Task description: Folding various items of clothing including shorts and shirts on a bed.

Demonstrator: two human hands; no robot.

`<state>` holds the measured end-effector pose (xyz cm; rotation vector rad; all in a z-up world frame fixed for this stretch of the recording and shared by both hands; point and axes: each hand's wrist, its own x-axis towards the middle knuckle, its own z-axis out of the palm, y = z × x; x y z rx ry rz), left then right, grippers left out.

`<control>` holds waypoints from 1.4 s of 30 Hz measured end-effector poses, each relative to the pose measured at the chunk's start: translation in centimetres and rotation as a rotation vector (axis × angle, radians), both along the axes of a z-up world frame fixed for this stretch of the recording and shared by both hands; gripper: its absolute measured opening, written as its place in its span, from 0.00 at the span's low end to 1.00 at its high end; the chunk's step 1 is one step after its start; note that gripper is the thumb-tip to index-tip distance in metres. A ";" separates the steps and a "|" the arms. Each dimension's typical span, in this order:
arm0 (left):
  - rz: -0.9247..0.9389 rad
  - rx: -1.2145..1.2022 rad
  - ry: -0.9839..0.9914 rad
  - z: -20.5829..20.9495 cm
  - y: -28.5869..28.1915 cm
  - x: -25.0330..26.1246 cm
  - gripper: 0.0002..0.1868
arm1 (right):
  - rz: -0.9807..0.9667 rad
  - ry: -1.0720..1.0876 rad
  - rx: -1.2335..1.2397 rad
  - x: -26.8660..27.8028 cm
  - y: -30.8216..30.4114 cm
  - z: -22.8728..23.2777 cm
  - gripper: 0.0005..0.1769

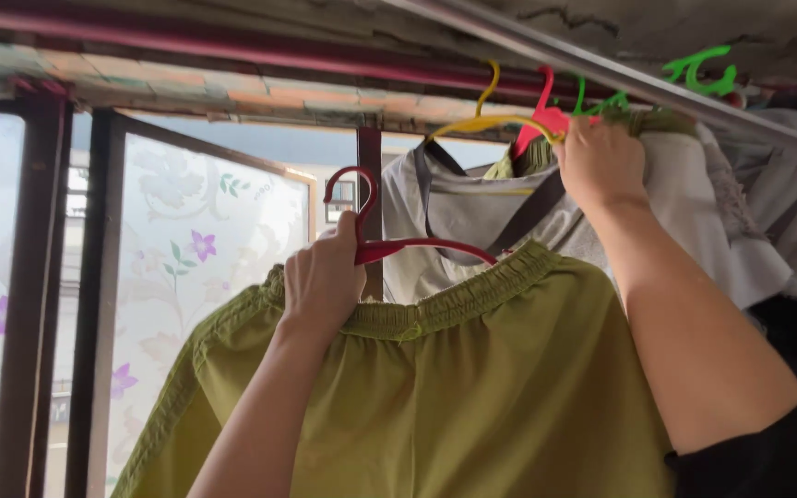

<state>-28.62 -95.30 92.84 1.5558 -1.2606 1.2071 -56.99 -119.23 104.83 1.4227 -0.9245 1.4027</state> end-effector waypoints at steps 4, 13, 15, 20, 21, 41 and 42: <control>-0.021 -0.061 -0.099 -0.7 -0.6 -0.9 0.13 | 0.163 0.016 -0.067 -0.4 -2.0 1.1 0.09; -0.087 -0.140 -0.127 -2.6 -2.2 -3.6 0.26 | 0.366 0.070 -0.191 -8.5 5.7 -7.6 0.11; -0.068 -0.302 -0.310 -3.2 -3.0 -4.9 0.32 | 0.508 0.091 -0.042 -9.0 6.0 -11.6 0.14; 0.105 -0.748 -0.600 -4.9 -5.1 -7.2 0.40 | 0.936 0.232 0.042 -9.1 7.0 -15.9 0.14; -0.021 -0.392 -0.362 -5.6 -6.0 -6.1 0.26 | 0.761 0.227 0.135 -8.8 7.8 -15.0 0.12; -0.044 -0.099 -0.098 -4.6 -10.5 -8.1 0.08 | 0.276 -0.127 0.224 -6.8 -6.2 -0.2 0.23; -0.067 -0.105 -0.106 -4.8 -10.5 -7.8 0.10 | 0.310 -0.123 0.122 -6.9 -7.2 0.2 0.23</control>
